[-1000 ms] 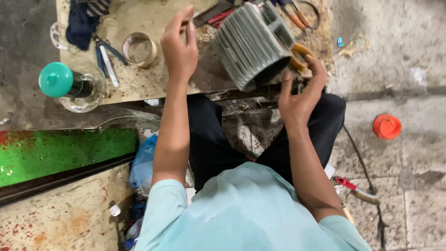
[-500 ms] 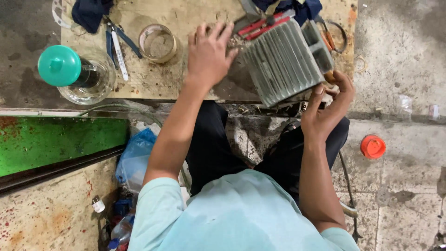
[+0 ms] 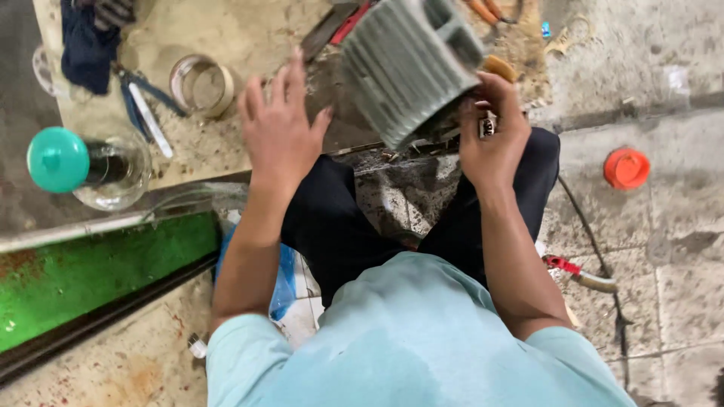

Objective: Cutting and fitting insulation paper into the slots of an electric motor stator.

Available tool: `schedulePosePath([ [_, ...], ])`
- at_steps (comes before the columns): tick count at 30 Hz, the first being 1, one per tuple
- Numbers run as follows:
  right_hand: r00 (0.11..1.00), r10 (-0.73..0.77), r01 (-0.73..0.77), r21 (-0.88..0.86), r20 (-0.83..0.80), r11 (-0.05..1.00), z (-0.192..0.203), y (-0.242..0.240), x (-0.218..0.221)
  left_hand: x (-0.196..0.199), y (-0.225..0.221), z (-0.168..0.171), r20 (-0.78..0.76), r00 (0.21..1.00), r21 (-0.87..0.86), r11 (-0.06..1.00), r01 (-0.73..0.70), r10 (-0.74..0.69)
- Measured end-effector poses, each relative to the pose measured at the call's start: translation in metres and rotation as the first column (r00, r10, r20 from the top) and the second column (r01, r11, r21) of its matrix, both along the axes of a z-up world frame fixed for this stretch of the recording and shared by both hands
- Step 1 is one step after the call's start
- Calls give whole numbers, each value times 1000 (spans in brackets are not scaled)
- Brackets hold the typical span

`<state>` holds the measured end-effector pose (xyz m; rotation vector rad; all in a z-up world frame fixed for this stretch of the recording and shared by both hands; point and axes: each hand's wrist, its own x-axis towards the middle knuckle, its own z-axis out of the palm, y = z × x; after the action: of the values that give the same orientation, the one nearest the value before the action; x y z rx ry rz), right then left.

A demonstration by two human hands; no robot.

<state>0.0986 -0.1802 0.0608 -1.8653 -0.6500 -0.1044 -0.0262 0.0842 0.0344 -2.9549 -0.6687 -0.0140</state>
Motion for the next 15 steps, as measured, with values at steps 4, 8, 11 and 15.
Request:
schedulePosePath([
  [4, 1000, 17, -17, 14, 16, 1000, -5, -12, -7, -29, -32, 17, 85, 996, -21, 999, 27, -25],
  [8, 998, 36, -37, 38, 44, 999, -7, -18, -14, -51, -51, 19, 252, 966, -180, 978, 109, -61],
  [11, 997, 56, -58, 32, 49, 998, -2, -19, -17, -59, -55, 11, 329, 943, -221, 967, 123, -45],
  [15, 994, 92, -95, 47, 54, 994, 3, -16, -18, -56, -57, 15, 441, 897, -293, 946, 139, 5],
])
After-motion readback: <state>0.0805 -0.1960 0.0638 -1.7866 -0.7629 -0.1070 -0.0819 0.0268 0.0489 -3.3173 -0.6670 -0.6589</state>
